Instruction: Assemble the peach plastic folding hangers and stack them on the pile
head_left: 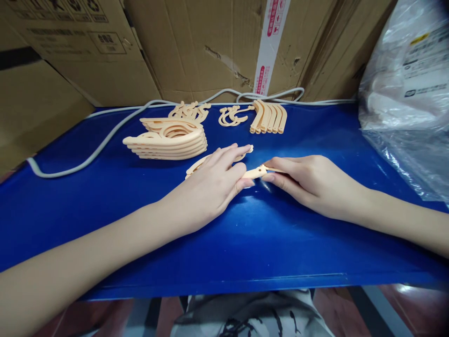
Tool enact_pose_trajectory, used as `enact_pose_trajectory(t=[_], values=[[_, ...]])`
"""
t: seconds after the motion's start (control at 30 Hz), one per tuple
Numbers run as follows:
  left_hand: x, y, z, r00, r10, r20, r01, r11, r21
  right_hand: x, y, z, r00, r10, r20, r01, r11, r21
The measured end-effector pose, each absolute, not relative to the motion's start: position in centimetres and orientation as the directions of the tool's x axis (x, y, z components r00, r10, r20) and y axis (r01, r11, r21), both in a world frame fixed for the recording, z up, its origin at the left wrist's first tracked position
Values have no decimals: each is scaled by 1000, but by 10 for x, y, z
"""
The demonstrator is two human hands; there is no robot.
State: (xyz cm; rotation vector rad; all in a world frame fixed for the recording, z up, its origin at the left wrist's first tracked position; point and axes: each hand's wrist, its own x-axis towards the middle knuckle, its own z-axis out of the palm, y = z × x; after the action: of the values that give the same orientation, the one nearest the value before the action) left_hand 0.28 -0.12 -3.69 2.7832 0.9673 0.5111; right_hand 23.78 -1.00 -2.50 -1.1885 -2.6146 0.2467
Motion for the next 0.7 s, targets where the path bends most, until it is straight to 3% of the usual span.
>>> enact_pose_trajectory(t=[0.13,0.37,0.7], values=[[3,-2,-38,734,632,249,585,-774,242,238,-10,-27,-644,749,154,707,660,-253],[5,-2,-39,743,618,256,575,-785,229,242,-9,-30,-681,702,209,721,693,21],[5,-1,-37,753,613,240,573,-789,220,242,-11,-29,-731,619,288,682,675,281]])
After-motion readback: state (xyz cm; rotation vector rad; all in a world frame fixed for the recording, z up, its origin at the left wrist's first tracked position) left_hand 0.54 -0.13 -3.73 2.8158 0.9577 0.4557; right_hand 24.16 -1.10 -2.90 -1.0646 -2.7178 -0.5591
